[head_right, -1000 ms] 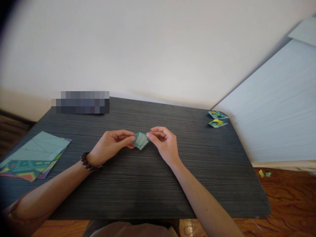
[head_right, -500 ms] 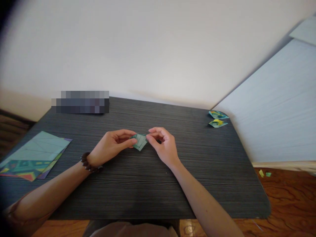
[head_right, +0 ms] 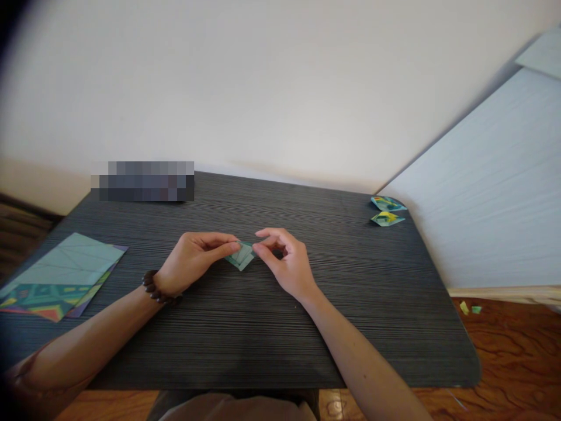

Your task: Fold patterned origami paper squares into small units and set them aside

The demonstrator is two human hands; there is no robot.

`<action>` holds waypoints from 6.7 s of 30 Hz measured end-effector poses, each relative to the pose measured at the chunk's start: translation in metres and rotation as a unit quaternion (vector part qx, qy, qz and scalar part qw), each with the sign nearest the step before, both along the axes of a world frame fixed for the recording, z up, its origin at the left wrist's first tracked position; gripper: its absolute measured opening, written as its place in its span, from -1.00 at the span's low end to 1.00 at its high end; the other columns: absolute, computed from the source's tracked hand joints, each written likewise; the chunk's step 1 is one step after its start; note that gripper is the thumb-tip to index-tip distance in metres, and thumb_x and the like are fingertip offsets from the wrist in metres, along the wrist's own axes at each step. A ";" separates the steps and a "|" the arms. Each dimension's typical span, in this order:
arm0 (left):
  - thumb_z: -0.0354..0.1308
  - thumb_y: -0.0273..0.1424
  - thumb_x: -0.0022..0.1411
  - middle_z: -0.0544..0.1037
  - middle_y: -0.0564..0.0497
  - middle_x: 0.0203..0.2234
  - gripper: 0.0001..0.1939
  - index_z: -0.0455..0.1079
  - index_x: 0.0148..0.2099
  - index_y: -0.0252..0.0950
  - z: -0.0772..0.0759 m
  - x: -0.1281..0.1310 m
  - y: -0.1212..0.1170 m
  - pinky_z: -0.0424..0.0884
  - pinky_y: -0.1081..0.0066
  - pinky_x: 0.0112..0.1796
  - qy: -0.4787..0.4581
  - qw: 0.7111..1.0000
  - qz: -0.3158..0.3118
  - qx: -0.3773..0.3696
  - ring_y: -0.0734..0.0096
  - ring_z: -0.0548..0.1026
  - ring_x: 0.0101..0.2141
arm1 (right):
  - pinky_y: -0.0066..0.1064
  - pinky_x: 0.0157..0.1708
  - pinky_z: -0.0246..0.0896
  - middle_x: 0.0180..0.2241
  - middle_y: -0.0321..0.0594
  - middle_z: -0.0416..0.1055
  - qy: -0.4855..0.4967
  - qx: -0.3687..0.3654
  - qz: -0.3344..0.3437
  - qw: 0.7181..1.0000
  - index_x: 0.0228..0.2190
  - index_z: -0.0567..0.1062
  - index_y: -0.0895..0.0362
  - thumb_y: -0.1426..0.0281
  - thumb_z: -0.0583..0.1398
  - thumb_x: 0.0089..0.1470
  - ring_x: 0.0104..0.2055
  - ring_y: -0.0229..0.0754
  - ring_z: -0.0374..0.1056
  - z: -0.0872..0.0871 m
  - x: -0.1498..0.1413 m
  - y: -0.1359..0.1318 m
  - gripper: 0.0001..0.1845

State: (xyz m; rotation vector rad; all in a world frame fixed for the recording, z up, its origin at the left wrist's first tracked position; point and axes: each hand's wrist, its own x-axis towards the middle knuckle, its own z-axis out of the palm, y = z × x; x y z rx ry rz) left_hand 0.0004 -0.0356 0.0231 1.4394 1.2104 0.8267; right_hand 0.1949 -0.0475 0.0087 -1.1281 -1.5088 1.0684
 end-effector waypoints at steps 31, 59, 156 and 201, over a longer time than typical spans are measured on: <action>0.21 -0.21 0.08 0.59 0.01 -0.42 -0.71 0.46 -0.24 -0.32 -0.006 -0.001 0.000 0.44 0.40 -0.30 0.021 0.996 -0.073 -0.049 0.35 0.54 -0.36 | -0.40 -0.32 0.29 -0.41 -0.28 0.46 -0.090 0.074 -0.037 0.992 -0.35 0.47 0.09 0.31 0.19 0.05 -0.38 -0.26 0.37 -0.006 -0.001 -0.002 -0.88; 0.03 -0.17 0.22 0.58 0.00 -0.41 -0.64 0.50 -0.29 -0.34 0.003 0.000 0.001 0.46 0.46 -0.31 0.039 0.996 -0.084 -0.007 0.39 0.52 -0.37 | -0.43 -0.40 0.18 -0.50 -0.29 0.43 -0.142 0.058 -0.056 0.987 -0.45 0.47 0.13 0.27 0.14 0.10 -0.46 -0.28 0.28 -0.001 0.003 0.000 -0.79; -0.05 -0.36 0.29 0.35 -0.09 -0.19 -0.82 0.33 -0.29 -0.32 -0.014 0.015 -0.001 0.29 0.20 -0.16 0.410 0.847 -0.095 0.326 0.24 0.30 -0.18 | -0.35 -0.27 0.09 -0.40 -0.21 0.33 -0.471 0.087 -0.030 0.878 -0.46 0.36 0.13 0.29 0.05 0.19 -0.31 -0.17 0.20 -0.006 0.011 -0.002 -0.75; -0.01 -0.33 0.28 0.25 -0.01 0.06 -0.70 0.40 0.01 0.01 -0.015 0.009 0.006 0.04 -0.08 0.11 0.380 0.855 -0.119 0.333 0.15 0.14 0.08 | -0.33 -0.24 0.07 -0.34 -0.22 0.30 -0.387 0.053 -0.012 0.921 -0.32 0.32 0.11 0.31 0.13 0.10 -0.26 -0.17 0.22 -0.005 0.019 0.001 -0.87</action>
